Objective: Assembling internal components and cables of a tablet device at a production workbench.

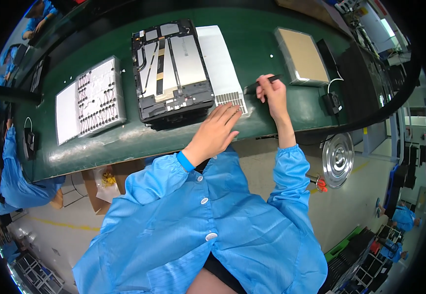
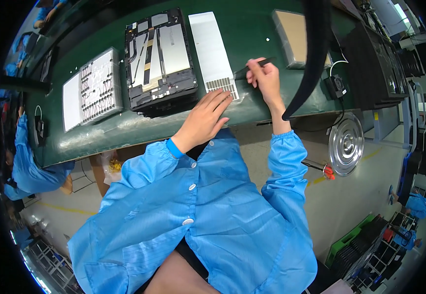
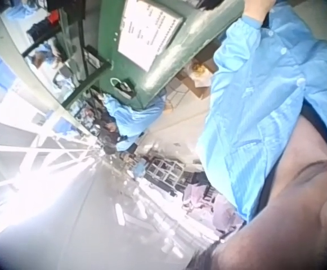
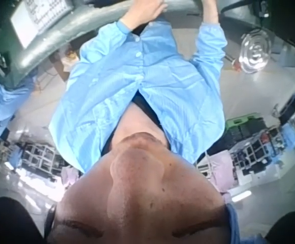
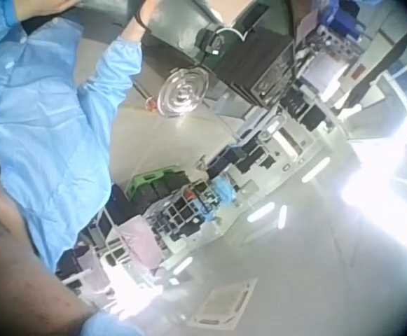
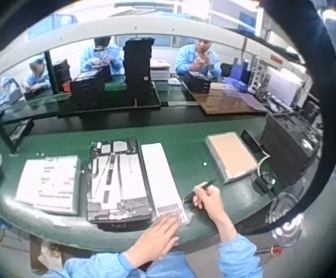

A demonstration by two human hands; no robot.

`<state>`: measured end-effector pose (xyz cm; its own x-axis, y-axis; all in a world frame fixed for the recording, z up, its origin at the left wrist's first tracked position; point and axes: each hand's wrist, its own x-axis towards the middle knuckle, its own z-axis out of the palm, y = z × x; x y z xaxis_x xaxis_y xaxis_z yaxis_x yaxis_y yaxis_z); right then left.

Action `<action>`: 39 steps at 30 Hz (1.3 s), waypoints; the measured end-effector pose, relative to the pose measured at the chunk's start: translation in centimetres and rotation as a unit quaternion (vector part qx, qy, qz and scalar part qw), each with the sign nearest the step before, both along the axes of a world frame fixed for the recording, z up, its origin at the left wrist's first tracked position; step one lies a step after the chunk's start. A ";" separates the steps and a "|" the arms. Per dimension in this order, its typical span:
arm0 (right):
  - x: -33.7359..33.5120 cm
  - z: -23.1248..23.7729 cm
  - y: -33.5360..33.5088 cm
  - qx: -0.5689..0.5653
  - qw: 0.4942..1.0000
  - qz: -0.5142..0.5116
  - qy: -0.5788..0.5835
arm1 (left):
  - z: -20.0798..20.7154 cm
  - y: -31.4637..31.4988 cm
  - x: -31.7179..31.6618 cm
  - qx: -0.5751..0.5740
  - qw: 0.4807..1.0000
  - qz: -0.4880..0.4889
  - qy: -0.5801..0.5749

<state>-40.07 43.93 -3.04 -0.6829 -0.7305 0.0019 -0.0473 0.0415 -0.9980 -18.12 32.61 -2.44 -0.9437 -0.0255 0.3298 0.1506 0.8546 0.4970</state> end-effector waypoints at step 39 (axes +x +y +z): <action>2.9 9.5 -26.3 -0.032 0.985 0.119 0.121 | 8.6 -23.7 1.2 -0.067 0.976 0.178 0.109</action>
<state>-37.19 17.63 6.49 -0.4660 -0.8630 0.1948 -0.2839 -0.0627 -0.9568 -16.89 8.90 6.12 -0.7902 -0.2806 0.5449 -0.0770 0.9275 0.3658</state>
